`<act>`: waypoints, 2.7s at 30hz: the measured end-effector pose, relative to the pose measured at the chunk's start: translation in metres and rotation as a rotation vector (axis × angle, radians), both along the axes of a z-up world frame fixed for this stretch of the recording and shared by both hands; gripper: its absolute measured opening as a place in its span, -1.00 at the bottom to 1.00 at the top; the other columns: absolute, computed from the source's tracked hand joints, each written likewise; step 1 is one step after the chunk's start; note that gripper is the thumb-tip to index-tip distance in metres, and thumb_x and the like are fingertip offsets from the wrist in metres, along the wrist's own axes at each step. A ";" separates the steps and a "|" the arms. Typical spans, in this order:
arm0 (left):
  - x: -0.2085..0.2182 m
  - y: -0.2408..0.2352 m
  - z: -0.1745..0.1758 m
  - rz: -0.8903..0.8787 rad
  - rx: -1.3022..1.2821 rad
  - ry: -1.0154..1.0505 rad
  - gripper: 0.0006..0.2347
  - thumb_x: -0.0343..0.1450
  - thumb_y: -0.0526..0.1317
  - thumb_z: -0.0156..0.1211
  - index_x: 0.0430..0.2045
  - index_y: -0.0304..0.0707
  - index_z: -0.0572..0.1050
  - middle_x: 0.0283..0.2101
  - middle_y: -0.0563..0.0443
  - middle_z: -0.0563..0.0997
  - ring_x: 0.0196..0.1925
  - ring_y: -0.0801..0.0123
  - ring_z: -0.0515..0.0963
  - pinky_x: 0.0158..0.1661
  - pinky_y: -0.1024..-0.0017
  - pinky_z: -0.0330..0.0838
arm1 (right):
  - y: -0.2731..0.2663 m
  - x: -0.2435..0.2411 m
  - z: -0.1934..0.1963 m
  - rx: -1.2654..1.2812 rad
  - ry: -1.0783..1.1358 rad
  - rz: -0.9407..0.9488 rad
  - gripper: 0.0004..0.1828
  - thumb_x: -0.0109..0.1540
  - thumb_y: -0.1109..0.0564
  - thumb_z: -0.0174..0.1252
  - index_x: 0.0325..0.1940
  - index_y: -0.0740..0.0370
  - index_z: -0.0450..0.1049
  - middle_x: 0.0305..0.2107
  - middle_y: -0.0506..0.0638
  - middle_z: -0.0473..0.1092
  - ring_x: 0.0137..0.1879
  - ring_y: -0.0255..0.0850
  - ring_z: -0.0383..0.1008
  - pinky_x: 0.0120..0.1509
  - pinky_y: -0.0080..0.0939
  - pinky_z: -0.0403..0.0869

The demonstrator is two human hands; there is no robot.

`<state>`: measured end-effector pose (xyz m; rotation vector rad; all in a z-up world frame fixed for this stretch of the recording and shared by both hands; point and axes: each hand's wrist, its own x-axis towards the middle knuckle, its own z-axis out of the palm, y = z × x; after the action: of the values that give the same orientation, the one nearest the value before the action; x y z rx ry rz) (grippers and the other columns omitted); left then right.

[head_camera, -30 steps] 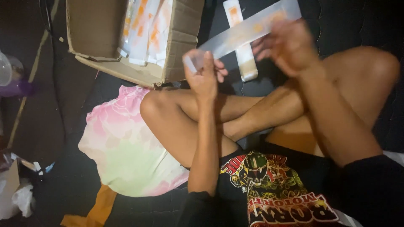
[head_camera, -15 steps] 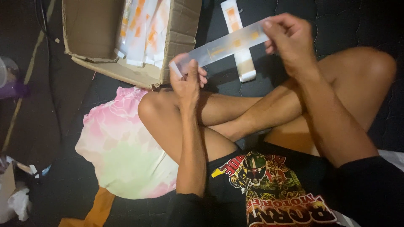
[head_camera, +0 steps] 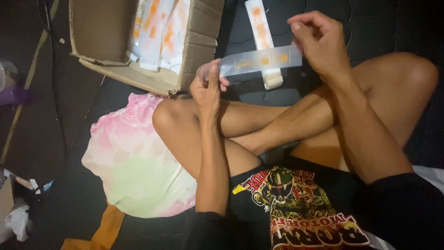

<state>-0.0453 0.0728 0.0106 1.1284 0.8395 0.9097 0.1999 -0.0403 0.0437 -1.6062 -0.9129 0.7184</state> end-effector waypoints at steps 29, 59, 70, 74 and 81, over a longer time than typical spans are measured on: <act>0.063 0.004 0.038 -0.122 0.198 -0.005 -0.92 0.44 -0.28 0.25 -0.28 -0.26 0.53 -0.30 0.11 0.57 -0.28 0.56 0.48 -0.18 0.59 0.44 | 0.004 -0.034 -0.007 -0.240 1.082 0.636 -0.22 0.41 -0.31 -0.31 0.08 0.50 0.42 -0.58 -0.05 0.18 -0.51 -0.32 0.11 -0.37 -0.27 0.22; 0.066 -0.014 -0.055 -0.171 0.463 0.303 -0.61 0.36 -0.53 -0.10 0.06 -0.30 0.48 0.08 -0.10 0.47 0.08 0.24 0.54 0.04 0.44 0.54 | 0.029 -0.002 -0.084 -0.189 0.181 -0.036 -0.84 0.36 0.13 0.22 -0.09 0.28 0.58 -0.44 -0.12 0.43 -0.45 -0.47 0.27 -0.42 -0.49 0.27; 0.083 -0.007 -0.102 -0.249 0.350 0.647 -0.56 0.39 -0.30 0.17 0.17 -0.55 0.40 -0.19 -0.11 0.57 -0.46 0.37 0.57 -0.34 0.46 0.51 | 0.038 -0.003 -0.113 -0.366 -0.062 -0.131 -0.85 0.30 0.20 0.23 -0.11 0.32 0.62 -0.46 -0.01 0.50 -0.48 -0.35 0.47 -0.46 -0.40 0.55; 0.087 -0.010 -0.109 -0.256 0.399 0.729 -0.51 0.39 -0.20 0.22 0.22 -0.40 0.38 -0.20 -0.02 0.52 -0.41 0.31 0.58 -0.30 0.38 0.49 | 0.040 -0.002 -0.126 -0.302 -0.156 -0.124 -0.80 0.23 0.26 0.25 -0.08 0.35 0.64 -0.45 -0.02 0.51 -0.46 -0.33 0.42 -0.43 -0.35 0.49; 0.089 -0.010 -0.106 -0.326 0.401 0.749 -0.49 0.40 -0.20 0.21 0.29 -0.30 0.33 -0.22 0.00 0.46 -0.40 0.34 0.52 -0.37 0.40 0.48 | 0.040 -0.003 -0.126 -0.248 -0.327 -0.077 -0.73 0.23 0.25 0.23 -0.01 0.42 0.64 -0.44 0.06 0.54 -0.46 -0.27 0.44 -0.41 -0.29 0.46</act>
<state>0.0434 0.0630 -0.0952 1.9529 1.0455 0.3683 0.1965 -0.0006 -0.0820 -2.0090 -1.0174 0.5394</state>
